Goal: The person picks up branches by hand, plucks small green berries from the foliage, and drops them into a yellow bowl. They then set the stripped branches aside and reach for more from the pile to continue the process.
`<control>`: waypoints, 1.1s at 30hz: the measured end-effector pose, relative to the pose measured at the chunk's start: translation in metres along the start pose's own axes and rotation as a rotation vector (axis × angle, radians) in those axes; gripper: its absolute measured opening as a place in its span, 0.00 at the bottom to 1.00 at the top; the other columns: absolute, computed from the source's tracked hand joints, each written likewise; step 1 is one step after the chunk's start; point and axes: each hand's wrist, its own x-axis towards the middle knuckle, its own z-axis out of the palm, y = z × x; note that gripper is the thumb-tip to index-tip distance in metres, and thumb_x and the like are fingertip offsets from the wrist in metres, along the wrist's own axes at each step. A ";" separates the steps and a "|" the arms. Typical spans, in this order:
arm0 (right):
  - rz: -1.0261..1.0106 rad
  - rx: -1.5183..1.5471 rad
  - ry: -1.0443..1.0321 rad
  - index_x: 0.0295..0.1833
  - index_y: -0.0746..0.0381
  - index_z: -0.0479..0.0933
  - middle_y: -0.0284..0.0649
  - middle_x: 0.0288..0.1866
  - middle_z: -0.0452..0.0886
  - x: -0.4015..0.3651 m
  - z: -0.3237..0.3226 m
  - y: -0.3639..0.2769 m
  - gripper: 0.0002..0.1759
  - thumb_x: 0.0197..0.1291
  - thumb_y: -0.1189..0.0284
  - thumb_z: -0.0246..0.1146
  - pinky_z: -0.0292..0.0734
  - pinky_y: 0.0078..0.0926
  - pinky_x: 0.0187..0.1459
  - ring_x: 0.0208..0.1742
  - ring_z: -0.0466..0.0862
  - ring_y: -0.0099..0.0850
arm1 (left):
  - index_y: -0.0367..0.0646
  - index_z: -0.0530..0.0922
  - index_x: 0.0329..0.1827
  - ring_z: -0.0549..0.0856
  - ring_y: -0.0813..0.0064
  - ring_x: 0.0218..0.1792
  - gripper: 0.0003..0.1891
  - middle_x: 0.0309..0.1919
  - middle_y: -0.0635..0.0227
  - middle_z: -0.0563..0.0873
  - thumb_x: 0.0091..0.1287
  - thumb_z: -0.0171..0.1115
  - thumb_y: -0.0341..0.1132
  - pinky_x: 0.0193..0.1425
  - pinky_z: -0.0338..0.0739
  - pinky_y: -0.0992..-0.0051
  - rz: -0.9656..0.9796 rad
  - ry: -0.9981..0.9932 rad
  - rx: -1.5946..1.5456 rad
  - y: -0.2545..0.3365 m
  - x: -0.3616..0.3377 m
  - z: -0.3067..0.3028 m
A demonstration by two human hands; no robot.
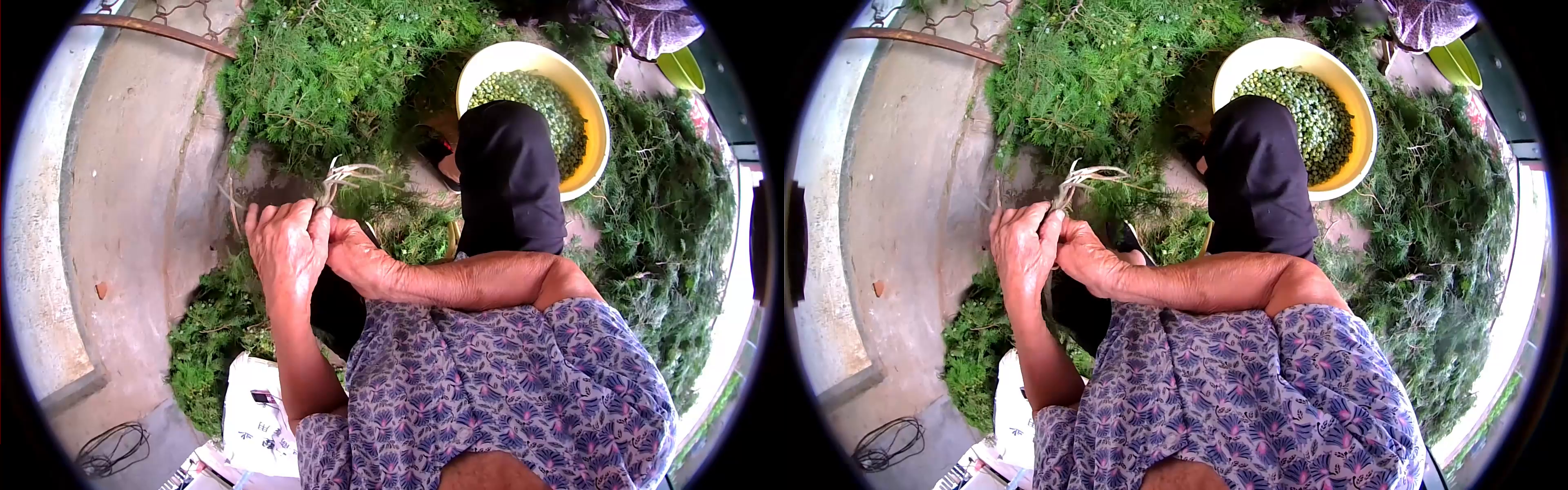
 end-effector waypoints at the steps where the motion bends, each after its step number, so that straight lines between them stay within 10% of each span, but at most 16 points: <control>1: 0.086 -0.226 -0.021 0.49 0.68 0.69 0.39 0.50 0.73 -0.006 0.003 -0.018 0.17 0.65 0.68 0.41 0.67 0.19 0.52 0.56 0.67 0.23 | 0.40 0.79 0.33 0.79 0.63 0.39 0.12 0.30 0.61 0.83 0.55 0.59 0.40 0.59 0.62 0.62 -0.027 -0.036 -0.003 -0.002 0.000 0.003; 3: 0.093 -0.518 -0.021 0.52 0.65 0.71 0.41 0.55 0.72 -0.012 0.004 -0.044 0.16 0.64 0.69 0.45 0.69 0.21 0.53 0.54 0.71 0.23 | 0.39 0.79 0.31 0.80 0.61 0.34 0.10 0.27 0.60 0.82 0.55 0.58 0.37 0.49 0.70 0.67 0.003 -0.007 -0.025 0.004 -0.002 0.005; 6: 0.380 -0.041 0.348 0.53 0.71 0.67 0.47 0.50 0.74 -0.022 -0.029 -0.063 0.19 0.64 0.68 0.46 0.71 0.31 0.53 0.50 0.76 0.34 | 0.39 0.79 0.30 0.81 0.61 0.28 0.07 0.26 0.59 0.81 0.54 0.59 0.34 0.31 0.75 0.67 -0.032 0.101 -0.071 0.010 -0.014 0.019; 8: 0.431 0.285 0.603 0.55 0.76 0.60 0.56 0.49 0.71 -0.016 -0.067 -0.058 0.26 0.66 0.61 0.43 0.71 0.41 0.53 0.48 0.76 0.46 | 0.40 0.79 0.35 0.80 0.56 0.30 0.08 0.29 0.58 0.82 0.55 0.60 0.34 0.35 0.74 0.65 -0.074 0.033 -0.107 0.021 -0.020 0.014; 11: 0.322 0.488 0.456 0.48 0.70 0.60 0.57 0.51 0.66 -0.005 -0.101 -0.062 0.25 0.65 0.55 0.45 0.74 0.47 0.49 0.46 0.76 0.48 | 0.40 0.79 0.33 0.81 0.64 0.26 0.07 0.26 0.61 0.81 0.52 0.62 0.31 0.29 0.75 0.68 0.043 0.097 -0.150 0.037 -0.038 0.020; 14: 0.306 0.375 0.553 0.44 0.67 0.59 0.53 0.40 0.70 0.017 -0.114 -0.082 0.12 0.62 0.70 0.51 0.78 0.51 0.38 0.38 0.79 0.48 | 0.38 0.78 0.34 0.80 0.68 0.24 0.09 0.24 0.63 0.81 0.53 0.63 0.33 0.28 0.74 0.71 0.131 -0.049 -0.090 0.058 -0.058 0.021; 20: 0.316 0.140 0.414 0.31 0.61 0.62 0.37 0.22 0.67 0.009 -0.101 -0.113 0.11 0.64 0.66 0.49 0.56 0.22 0.16 0.15 0.62 0.24 | 0.36 0.78 0.43 0.82 0.70 0.29 0.17 0.30 0.59 0.83 0.56 0.62 0.40 0.36 0.75 0.75 0.254 -0.206 -0.295 0.051 -0.069 0.040; 25: 0.282 -0.063 0.403 0.28 0.59 0.64 0.33 0.18 0.63 0.001 -0.074 -0.121 0.13 0.64 0.64 0.50 0.56 0.20 0.15 0.13 0.60 0.22 | 0.31 0.72 0.51 0.79 0.71 0.45 0.20 0.44 0.60 0.80 0.62 0.57 0.37 0.49 0.74 0.75 -0.554 -0.292 -1.393 0.030 -0.035 0.042; 33: 0.185 -0.849 0.251 0.37 0.61 0.75 0.27 0.24 0.73 -0.015 -0.060 -0.107 0.13 0.59 0.62 0.59 0.67 0.14 0.27 0.25 0.69 0.14 | 0.40 0.72 0.52 0.73 0.75 0.50 0.21 0.50 0.66 0.76 0.57 0.64 0.37 0.60 0.64 0.74 -0.765 -0.050 -1.758 0.038 0.011 0.066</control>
